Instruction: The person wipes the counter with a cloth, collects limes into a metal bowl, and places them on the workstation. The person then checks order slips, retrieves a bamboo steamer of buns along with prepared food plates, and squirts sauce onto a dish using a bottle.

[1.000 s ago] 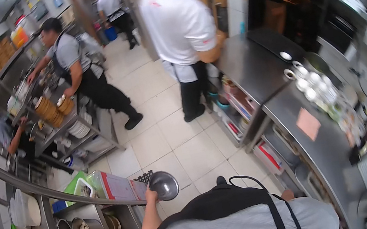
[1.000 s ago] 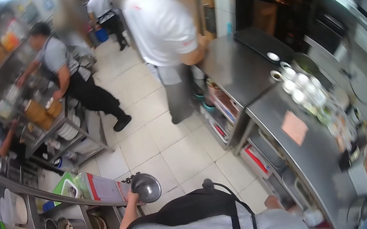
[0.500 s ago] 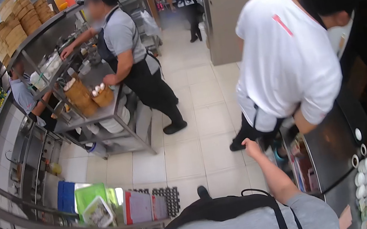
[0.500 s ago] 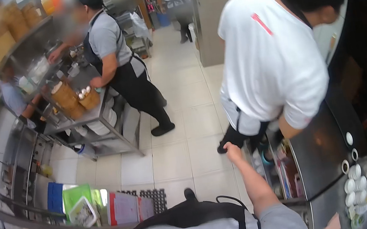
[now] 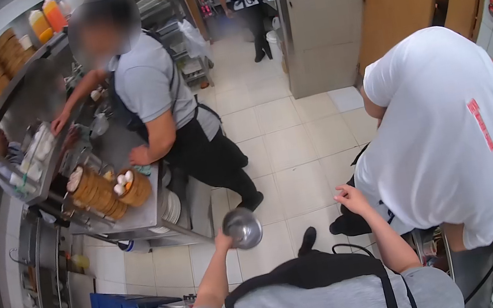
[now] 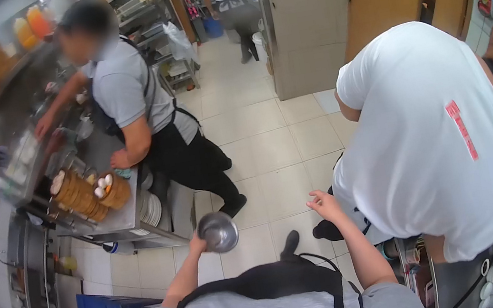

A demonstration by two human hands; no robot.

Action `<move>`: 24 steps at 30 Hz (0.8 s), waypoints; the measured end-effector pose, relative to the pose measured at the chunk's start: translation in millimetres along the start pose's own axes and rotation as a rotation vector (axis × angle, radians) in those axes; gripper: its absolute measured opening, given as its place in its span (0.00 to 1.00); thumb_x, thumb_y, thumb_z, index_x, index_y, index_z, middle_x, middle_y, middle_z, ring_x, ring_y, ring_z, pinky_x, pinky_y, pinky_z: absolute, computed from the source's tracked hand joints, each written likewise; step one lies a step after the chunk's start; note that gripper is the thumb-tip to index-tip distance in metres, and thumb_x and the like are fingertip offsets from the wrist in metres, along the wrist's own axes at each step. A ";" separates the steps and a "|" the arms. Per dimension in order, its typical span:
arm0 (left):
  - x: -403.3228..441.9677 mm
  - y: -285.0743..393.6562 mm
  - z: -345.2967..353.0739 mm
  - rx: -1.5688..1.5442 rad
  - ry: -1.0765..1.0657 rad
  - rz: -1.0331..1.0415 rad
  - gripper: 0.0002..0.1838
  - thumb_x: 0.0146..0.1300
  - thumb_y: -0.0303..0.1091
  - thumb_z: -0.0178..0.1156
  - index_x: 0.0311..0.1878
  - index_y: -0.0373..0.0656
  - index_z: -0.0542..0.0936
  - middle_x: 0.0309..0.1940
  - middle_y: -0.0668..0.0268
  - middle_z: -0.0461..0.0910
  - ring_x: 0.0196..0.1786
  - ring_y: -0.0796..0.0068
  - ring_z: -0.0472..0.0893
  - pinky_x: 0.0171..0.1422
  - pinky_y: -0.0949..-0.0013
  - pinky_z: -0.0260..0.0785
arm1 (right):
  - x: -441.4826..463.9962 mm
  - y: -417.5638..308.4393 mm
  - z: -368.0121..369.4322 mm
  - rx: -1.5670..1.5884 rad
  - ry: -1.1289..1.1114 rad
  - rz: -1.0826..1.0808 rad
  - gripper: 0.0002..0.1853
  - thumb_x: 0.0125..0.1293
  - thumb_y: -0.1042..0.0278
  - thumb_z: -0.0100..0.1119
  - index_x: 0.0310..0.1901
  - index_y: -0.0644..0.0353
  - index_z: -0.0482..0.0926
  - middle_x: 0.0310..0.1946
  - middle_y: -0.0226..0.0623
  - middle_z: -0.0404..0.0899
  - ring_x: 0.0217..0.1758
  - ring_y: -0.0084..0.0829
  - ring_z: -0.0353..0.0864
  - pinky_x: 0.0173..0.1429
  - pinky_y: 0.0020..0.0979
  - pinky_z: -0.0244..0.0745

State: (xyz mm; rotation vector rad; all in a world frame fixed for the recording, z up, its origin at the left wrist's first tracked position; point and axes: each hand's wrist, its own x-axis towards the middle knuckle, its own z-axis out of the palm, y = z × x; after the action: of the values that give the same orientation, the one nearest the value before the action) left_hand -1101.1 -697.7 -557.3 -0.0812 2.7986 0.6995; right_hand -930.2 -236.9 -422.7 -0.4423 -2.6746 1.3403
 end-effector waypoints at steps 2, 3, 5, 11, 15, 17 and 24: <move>36.0 76.7 -3.6 -0.124 -0.285 -0.157 0.40 0.45 0.38 0.61 0.63 0.47 0.58 0.45 0.47 0.75 0.48 0.53 0.76 0.47 0.60 0.72 | 30.9 -7.5 -13.6 0.075 0.002 0.039 0.22 0.54 0.63 0.61 0.51 0.58 0.71 0.28 0.35 0.77 0.30 0.26 0.77 0.36 0.27 0.72; 50.1 97.1 14.7 -0.170 -0.252 -0.153 0.38 0.45 0.34 0.60 0.63 0.48 0.58 0.45 0.47 0.75 0.48 0.53 0.77 0.46 0.60 0.73 | 54.6 -12.4 -18.4 0.080 -0.001 0.048 0.22 0.54 0.63 0.61 0.51 0.58 0.71 0.28 0.35 0.77 0.30 0.26 0.77 0.36 0.27 0.72; 78.7 148.9 31.7 -0.179 -0.246 -0.126 0.36 0.45 0.27 0.55 0.63 0.49 0.59 0.45 0.48 0.75 0.47 0.55 0.78 0.45 0.62 0.75 | 109.0 -26.6 -26.0 0.153 0.112 -0.009 0.23 0.55 0.63 0.60 0.53 0.54 0.69 0.30 0.35 0.77 0.30 0.26 0.76 0.36 0.27 0.72; 153.2 239.3 7.9 -0.231 -0.285 -0.011 0.32 0.47 0.24 0.51 0.60 0.45 0.60 0.46 0.50 0.74 0.43 0.54 0.79 0.39 0.60 0.78 | 271.1 -72.3 -27.0 0.229 0.142 -0.074 0.24 0.55 0.63 0.60 0.54 0.55 0.68 0.33 0.38 0.77 0.29 0.28 0.78 0.36 0.28 0.73; 234.0 259.1 3.1 -0.614 -0.370 -0.246 0.24 0.53 0.18 0.44 0.56 0.38 0.63 0.48 0.52 0.71 0.40 0.53 0.79 0.32 0.55 0.79 | 359.7 -61.3 -25.0 0.248 0.098 -0.077 0.23 0.54 0.63 0.60 0.52 0.55 0.70 0.31 0.38 0.77 0.30 0.28 0.78 0.36 0.28 0.73; 293.6 258.0 16.2 -0.780 -0.462 -0.283 0.20 0.52 0.18 0.45 0.52 0.34 0.67 0.42 0.54 0.75 0.40 0.57 0.79 0.30 0.59 0.80 | 394.2 -31.5 -28.1 0.195 0.100 0.041 0.21 0.54 0.63 0.61 0.51 0.56 0.72 0.33 0.39 0.78 0.33 0.30 0.78 0.38 0.29 0.74; 480.2 371.4 -1.8 -0.978 -0.539 -0.302 0.20 0.51 0.16 0.42 0.50 0.27 0.66 0.39 0.48 0.74 0.36 0.54 0.80 0.34 0.54 0.79 | 462.0 175.6 -5.7 -0.055 0.244 0.227 0.17 0.52 0.67 0.61 0.43 0.64 0.75 0.23 0.39 0.77 0.24 0.29 0.77 0.29 0.30 0.73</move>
State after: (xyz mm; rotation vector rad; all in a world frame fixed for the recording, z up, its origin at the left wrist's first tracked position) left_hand -1608.0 -367.0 -510.8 -0.4053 1.6849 1.6267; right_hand -1331.8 9.9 -571.3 -0.8778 -2.5230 1.1771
